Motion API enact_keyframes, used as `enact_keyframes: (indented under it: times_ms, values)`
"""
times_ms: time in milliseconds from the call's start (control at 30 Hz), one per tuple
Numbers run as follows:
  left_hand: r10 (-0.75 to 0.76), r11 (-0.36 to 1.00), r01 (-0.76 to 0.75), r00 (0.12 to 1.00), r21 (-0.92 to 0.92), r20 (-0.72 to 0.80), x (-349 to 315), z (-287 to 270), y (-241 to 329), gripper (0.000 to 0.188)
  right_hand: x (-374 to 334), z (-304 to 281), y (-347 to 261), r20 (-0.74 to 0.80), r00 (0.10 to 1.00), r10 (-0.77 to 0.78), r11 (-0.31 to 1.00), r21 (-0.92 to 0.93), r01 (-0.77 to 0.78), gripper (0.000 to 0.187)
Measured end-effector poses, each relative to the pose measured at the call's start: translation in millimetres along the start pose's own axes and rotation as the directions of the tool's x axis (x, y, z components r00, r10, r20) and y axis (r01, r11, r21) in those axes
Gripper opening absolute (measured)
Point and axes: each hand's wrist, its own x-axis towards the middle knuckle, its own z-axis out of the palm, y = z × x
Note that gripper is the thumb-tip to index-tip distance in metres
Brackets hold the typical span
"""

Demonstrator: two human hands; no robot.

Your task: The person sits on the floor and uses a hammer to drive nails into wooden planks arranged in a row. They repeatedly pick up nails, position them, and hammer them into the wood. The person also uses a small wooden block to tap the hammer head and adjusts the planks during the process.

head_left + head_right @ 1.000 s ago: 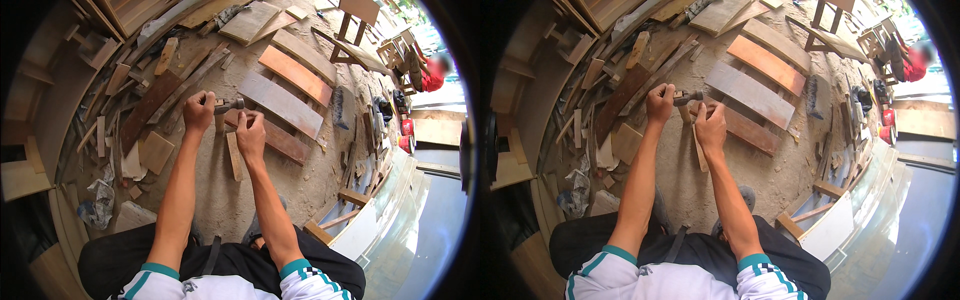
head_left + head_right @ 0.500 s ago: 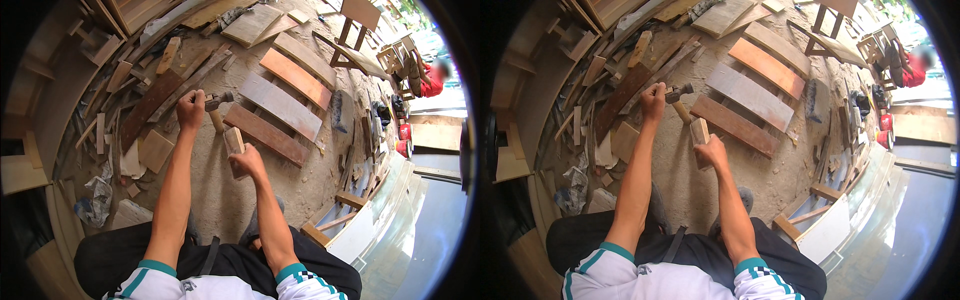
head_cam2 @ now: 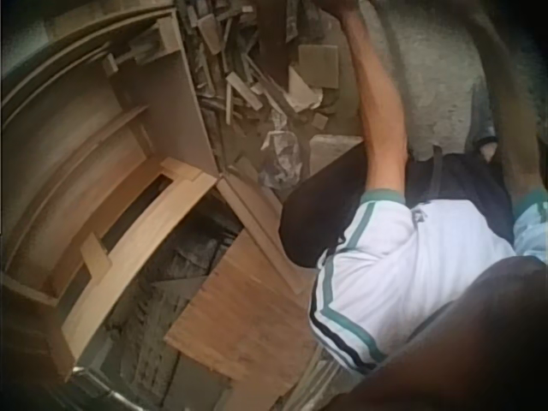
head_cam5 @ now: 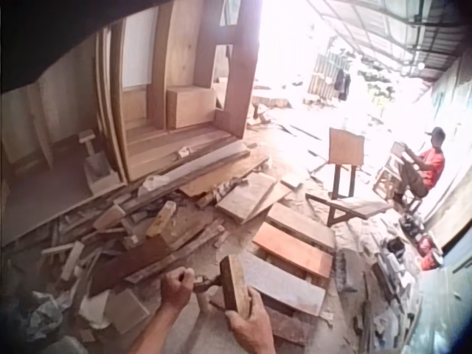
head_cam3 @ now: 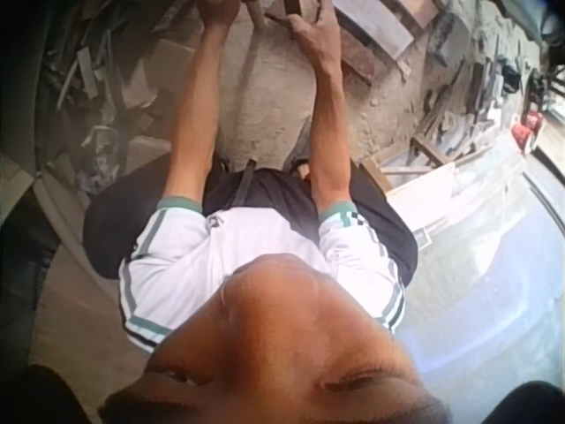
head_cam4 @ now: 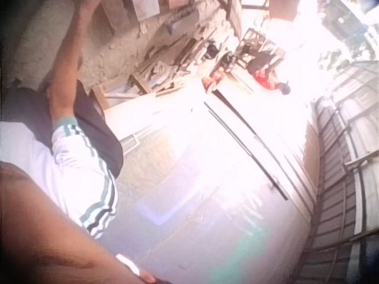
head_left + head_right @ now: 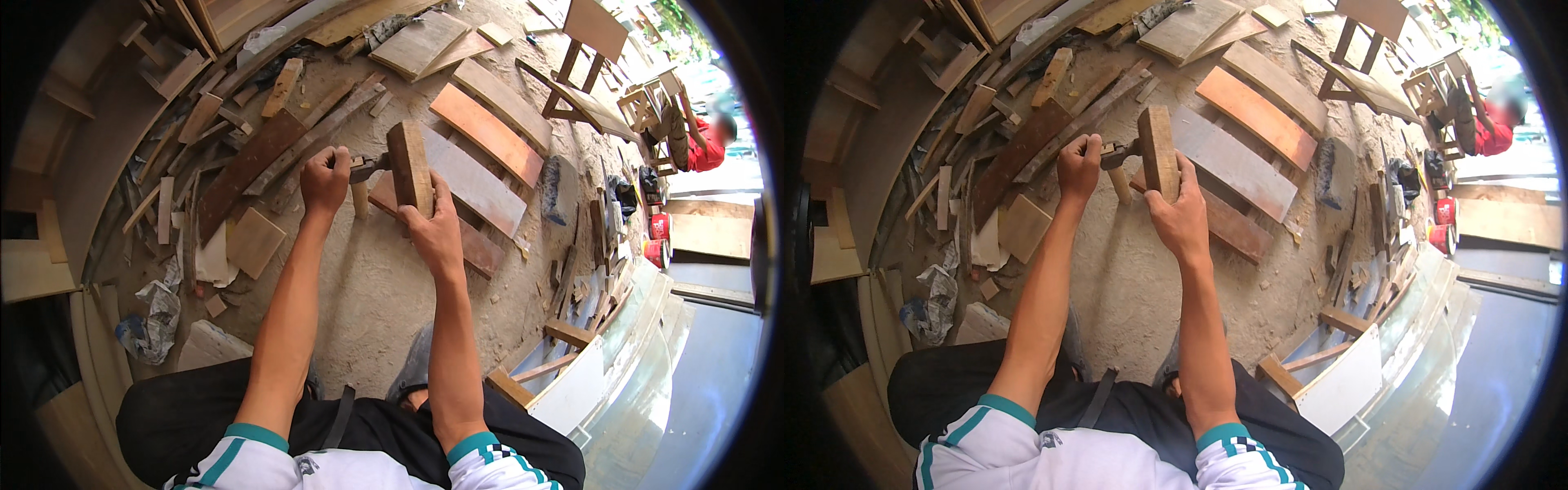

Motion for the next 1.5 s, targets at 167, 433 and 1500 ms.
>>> enact_keyframes:
  times_ms: [167, 433, 1500]
  values:
    - [-0.039, 0.997, 0.042, 0.998, 0.061, -0.048, 3, 2, -2, 0.045, -2, -15, -2, 0.003, 0.988, 0.151, 0.986, -0.077, -0.151, 0.057]
    - [-0.031, 0.999, 0.032, 0.997, 0.010, -0.065, 3, -1, -11, 0.044, -10, -7, -2, -0.105, 0.973, -0.207, 0.976, 0.044, 0.212, 0.052]
    - [0.119, 0.992, -0.119, 0.993, -0.033, 0.003, -40, 20, 6, 0.035, -35, 4, -41, 0.010, 0.987, -0.158, 0.808, -0.573, 0.135, 0.061]
